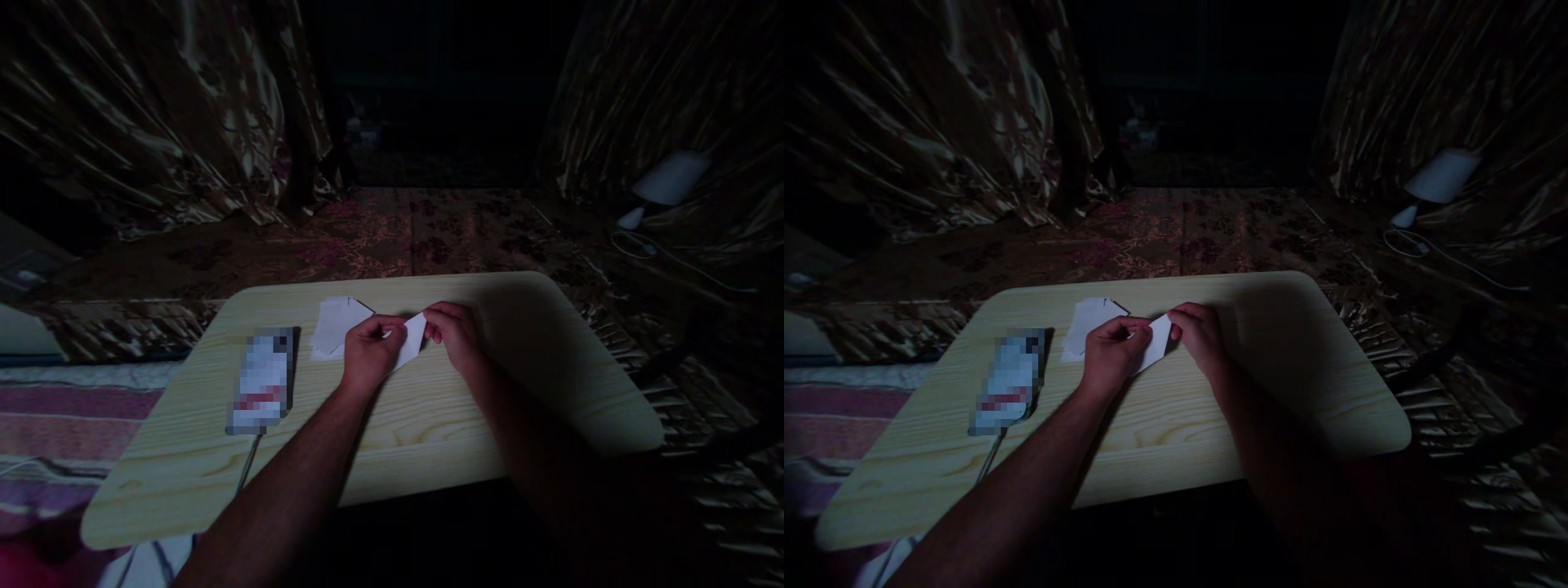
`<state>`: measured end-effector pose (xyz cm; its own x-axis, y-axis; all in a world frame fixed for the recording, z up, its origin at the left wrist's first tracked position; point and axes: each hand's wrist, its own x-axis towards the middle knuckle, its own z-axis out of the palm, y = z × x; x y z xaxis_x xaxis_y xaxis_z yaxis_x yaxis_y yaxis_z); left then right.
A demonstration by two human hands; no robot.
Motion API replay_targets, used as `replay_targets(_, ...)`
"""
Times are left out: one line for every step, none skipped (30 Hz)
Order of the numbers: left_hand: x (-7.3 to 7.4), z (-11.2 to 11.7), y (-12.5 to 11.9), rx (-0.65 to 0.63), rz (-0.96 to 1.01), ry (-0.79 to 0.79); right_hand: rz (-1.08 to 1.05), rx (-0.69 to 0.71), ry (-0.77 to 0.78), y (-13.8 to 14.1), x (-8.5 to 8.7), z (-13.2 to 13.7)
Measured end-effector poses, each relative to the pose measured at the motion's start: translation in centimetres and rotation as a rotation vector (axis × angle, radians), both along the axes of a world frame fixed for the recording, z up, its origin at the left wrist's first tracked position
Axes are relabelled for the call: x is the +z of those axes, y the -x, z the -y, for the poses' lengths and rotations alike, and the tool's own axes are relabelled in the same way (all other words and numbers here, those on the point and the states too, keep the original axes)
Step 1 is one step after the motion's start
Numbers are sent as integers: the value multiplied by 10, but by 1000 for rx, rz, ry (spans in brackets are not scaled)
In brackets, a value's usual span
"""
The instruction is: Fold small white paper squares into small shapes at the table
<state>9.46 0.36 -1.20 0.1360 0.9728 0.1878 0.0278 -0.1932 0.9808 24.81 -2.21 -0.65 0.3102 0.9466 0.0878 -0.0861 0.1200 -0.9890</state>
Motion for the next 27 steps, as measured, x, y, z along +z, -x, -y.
replay_targets(0,0,0,3,1,3,-12,-7,5,0,0,0)
replay_targets(0,0,0,6,5,9,-29,-15,11,0,1,0)
replay_targets(0,-1,0,9,13,18,-40,-18,14,0,1,0)
replay_targets(0,-1,1,11,25,27,-38,-19,13,0,2,0)
replay_targets(-1,-1,1,12,38,37,-20,-16,8,0,2,1)
replay_targets(-1,-2,1,12,49,43,10,-13,0,1,3,1)
replay_targets(-1,-2,1,10,56,45,44,-12,-9,1,3,1)
replay_targets(-2,-1,1,5,58,43,73,-14,-17,1,3,2)
replay_targets(-2,-1,1,-2,56,39,89,-23,-22,2,3,2)
replay_targets(-2,-1,1,-10,52,34,94,-37,-25,2,2,1)
replay_targets(-2,0,1,-18,48,28,93,-51,-27,2,2,1)
replay_targets(-2,0,0,-25,45,22,93,-65,-29,2,2,1)
replay_targets(-3,1,0,-30,43,17,95,-75,-29,1,2,0)
replay_targets(-3,1,0,-32,41,14,101,-84,-29,1,2,0)
replay_targets(-3,0,0,-31,41,12,107,-91,-30,0,2,-1)
replay_targets(-3,0,0,-29,41,13,114,-89,-33,0,2,-1)
replay_targets(-3,-1,0,-23,44,16,117,-74,-37,-1,2,-1)
replay_targets(-4,-2,1,-13,50,19,118,-44,-39,-1,2,0)
replay_targets(-4,-2,1,-3,58,23,119,-6,-41,0,2,0)
replay_targets(-3,-3,1,5,68,29,120,32,-40,0,1,0)
replay_targets(-3,-3,1,11,76,34,122,67,-37,1,0,1)
replay_targets(-3,-3,1,13,81,38,129,76,-38,2,-1,1)
replay_targets(-3,-3,1,12,83,43,139,73,-45,3,-2,1)
replay_targets(-2,-3,1,10,84,47,148,63,-55,3,-4,1)
replay_targets(-2,-3,1,9,85,49,154,57,-66,3,-4,1)
replay_targets(-2,-3,1,8,85,50,160,51,-74,3,-5,0)
replay_targets(-2,-2,1,9,86,52,165,44,-80,3,-5,0)
